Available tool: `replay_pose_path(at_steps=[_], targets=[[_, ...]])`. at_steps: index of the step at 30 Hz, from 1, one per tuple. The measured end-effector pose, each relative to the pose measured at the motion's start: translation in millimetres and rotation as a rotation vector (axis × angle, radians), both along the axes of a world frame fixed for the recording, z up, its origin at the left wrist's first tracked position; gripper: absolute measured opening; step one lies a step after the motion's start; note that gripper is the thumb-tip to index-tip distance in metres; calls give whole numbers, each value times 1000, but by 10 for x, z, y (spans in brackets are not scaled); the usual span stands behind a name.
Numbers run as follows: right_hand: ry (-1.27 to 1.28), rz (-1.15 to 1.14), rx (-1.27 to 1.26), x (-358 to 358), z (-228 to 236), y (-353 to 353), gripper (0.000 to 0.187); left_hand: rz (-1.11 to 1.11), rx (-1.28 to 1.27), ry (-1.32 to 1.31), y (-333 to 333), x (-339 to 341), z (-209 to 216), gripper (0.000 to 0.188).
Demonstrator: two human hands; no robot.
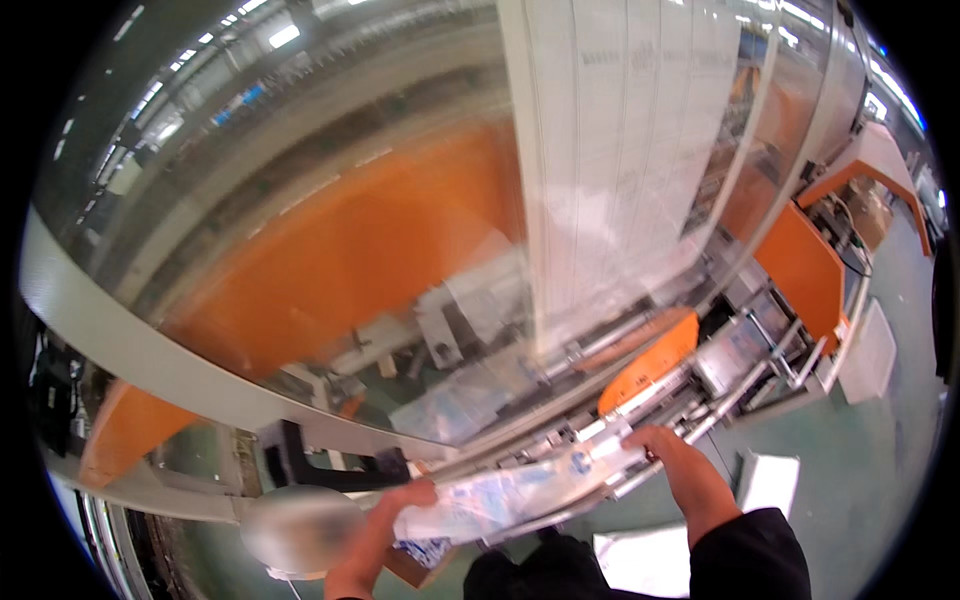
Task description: The person repeatedly retrieves plastic packaging sleeves from a hanging rack, opens them by hand, and slides stacks of product into the sleeves on an industrial conveyor line.
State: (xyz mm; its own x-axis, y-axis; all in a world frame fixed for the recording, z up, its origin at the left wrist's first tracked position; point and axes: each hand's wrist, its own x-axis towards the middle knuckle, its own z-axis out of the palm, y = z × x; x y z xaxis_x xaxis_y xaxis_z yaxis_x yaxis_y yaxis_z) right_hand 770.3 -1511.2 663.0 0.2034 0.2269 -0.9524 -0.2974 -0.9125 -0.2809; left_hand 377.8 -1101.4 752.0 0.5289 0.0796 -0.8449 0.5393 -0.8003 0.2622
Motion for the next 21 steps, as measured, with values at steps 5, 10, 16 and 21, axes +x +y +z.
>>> replay_pose_path(at_steps=[5, 10, 16, 21], targets=[[120, 9, 7, 22, 17, 21, 36, 103, 36, -14, -118, -132, -223, 40], [182, -98, 187, -180, 410, 108, 39, 89, 42, -47, -137, -238, -246, 39], [135, -107, 162, -183, 509, 87, 32, 65, 36, -60, -188, -192, -324, 38], [129, -92, 206, -140, 365, 70, 27, 87, 92, -73, -200, -235, -347, 38]])
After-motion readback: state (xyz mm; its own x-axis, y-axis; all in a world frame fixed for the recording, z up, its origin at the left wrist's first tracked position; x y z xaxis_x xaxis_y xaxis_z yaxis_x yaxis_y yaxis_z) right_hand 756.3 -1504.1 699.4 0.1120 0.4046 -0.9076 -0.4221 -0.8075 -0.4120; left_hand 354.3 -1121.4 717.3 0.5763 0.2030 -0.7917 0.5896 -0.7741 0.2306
